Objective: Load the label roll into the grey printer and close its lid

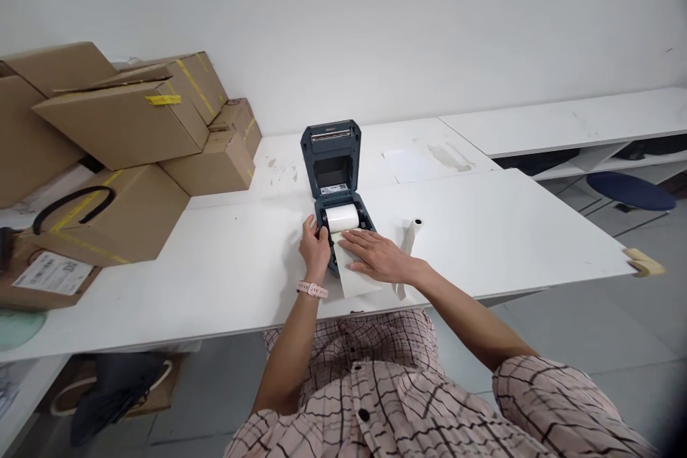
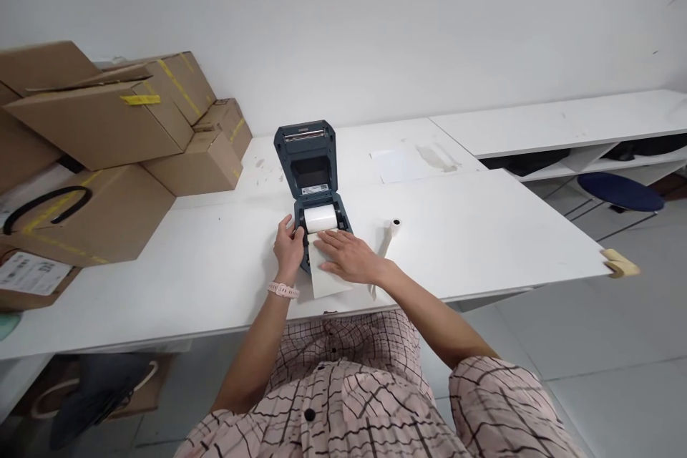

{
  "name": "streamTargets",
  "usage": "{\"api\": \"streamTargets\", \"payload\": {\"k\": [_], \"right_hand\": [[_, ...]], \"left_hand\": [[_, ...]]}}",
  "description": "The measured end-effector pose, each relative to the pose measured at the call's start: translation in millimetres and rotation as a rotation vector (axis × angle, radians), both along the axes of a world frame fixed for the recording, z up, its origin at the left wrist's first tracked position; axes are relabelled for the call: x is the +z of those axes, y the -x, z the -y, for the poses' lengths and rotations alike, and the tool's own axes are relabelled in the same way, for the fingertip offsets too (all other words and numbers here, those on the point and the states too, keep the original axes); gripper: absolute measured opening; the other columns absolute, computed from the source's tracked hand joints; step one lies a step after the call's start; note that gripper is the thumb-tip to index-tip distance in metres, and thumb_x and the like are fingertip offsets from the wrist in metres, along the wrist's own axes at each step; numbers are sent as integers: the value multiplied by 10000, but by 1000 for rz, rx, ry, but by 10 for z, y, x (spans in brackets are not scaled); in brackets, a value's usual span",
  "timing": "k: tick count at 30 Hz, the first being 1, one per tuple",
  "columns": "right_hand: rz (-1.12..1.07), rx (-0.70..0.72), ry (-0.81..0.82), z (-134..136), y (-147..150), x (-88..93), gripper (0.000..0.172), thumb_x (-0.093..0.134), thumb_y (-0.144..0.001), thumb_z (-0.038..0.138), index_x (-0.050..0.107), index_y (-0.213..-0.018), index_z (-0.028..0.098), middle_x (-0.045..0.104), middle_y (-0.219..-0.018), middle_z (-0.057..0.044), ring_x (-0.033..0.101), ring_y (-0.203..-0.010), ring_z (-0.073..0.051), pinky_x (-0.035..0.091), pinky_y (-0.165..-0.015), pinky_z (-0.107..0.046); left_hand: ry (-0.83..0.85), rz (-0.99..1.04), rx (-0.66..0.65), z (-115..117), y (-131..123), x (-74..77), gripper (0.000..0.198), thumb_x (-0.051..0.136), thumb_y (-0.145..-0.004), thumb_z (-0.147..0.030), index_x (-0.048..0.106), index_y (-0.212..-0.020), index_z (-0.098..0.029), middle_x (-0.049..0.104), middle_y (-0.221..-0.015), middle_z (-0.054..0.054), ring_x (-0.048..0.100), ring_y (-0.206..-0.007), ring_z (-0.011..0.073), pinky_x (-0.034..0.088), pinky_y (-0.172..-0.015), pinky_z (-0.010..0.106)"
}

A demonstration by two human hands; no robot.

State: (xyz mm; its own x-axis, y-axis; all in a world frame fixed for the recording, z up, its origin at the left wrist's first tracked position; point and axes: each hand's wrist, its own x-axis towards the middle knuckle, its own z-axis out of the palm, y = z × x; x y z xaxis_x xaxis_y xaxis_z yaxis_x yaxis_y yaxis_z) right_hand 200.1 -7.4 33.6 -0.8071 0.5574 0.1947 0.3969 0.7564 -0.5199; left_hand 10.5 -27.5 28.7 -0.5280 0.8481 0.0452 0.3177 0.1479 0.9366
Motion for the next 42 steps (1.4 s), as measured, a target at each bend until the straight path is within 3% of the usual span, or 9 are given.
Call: {"api": "streamTargets", "payload": {"k": [4, 8, 12, 15, 18, 22, 29, 36, 42], "right_hand": [[14, 51, 62, -37, -79, 109, 644, 598, -939, 569, 497, -1503, 276, 409, -1611, -73, 340, -1512, -336, 189, -1261, -578], [-243, 26, 127, -443, -170, 548, 502, 606, -932, 567, 640, -1354, 298, 607, -1455, -61, 553, -1350, -300, 347, -1192, -550], [-678, -349, 81, -1258, 27, 1109, 792, 527, -904, 725, 371, -1548, 292, 383, -1625, -65, 393, -1466, -291, 261, -1229, -544], [-651, -343, 222, -1760, 299, 1369, 898, 362, -894, 834, 282, -1575, 255, 258, -1679, -68, 244, -1537, -308, 158, -1253, -560], [-614, -301, 284, -1823, 440, 1432, 871, 261, -906, 845, 407, -1496, 221, 351, -1632, -84, 266, -1521, -301, 148, -1258, -540], [-737, -348, 134, -1176, 330, 1223, 657, 282, -978, 735, 547, -1335, 253, 541, -1449, -64, 462, -1368, -236, 302, -1207, -441], [-758, -554, 128, 170, 140, 345, 310, 418, -1010, 488, 623, -1118, 282, 624, -1225, -82, 540, -1230, -257, 385, -1126, -459], [-807, -791, 644, 230, 95, -11, 970, 728, -774, 586, 247, -1569, 309, 249, -1669, -95, 213, -1550, -310, 288, -1225, -521], [-885, -705, 1039, 301, 76, -159, 1042, 707, -799, 625, 160, -1622, 295, 492, -1524, -132, 564, -1330, -329, 491, -1105, -492]], "left_hand": [[-20, 190, -139, 278, -112, -96, 673, 617, -923, -453, 368, -1513, -245, 446, -1582, 135, 466, -1434, 273, 464, -1097, 372], [10, 288, -192, 521, -201, -140, 865, 674, -867, -563, 256, -1568, -278, 331, -1647, 131, 425, -1460, 300, 488, -1079, 362], [26, 268, -183, 539, -190, -131, 860, 692, -853, -565, 286, -1558, -288, 340, -1644, 126, 416, -1464, 310, 474, -1104, 382], [23, 269, -184, 504, -169, -131, 852, 689, -860, -543, 283, -1562, -282, 335, -1647, 121, 406, -1472, 299, 460, -1119, 376], [13, 271, -187, 501, -161, -147, 862, 700, -855, -529, 289, -1562, -259, 350, -1638, 126, 404, -1473, 290, 425, -1151, 374], [15, 323, -214, 566, -136, -181, 899, 676, -854, -587, 251, -1590, -294, 265, -1682, 97, 335, -1514, 302, 423, -1159, 388], [-60, 465, -90, 591, -69, -17, 841, 386, -954, -683, 131, -1632, -256, 142, -1714, 96, 250, -1551, 269, 393, -1184, 391], [-21, 472, -200, 521, -192, 45, 893, 633, -887, -570, 213, -1613, -262, 355, -1641, 117, 424, -1464, 302, 473, -1123, 386], [-116, 446, -185, 547, -213, -123, 798, 670, -867, -526, 367, -1546, -236, 496, -1541, 140, 534, -1368, 301, 503, -1083, 392]]}}
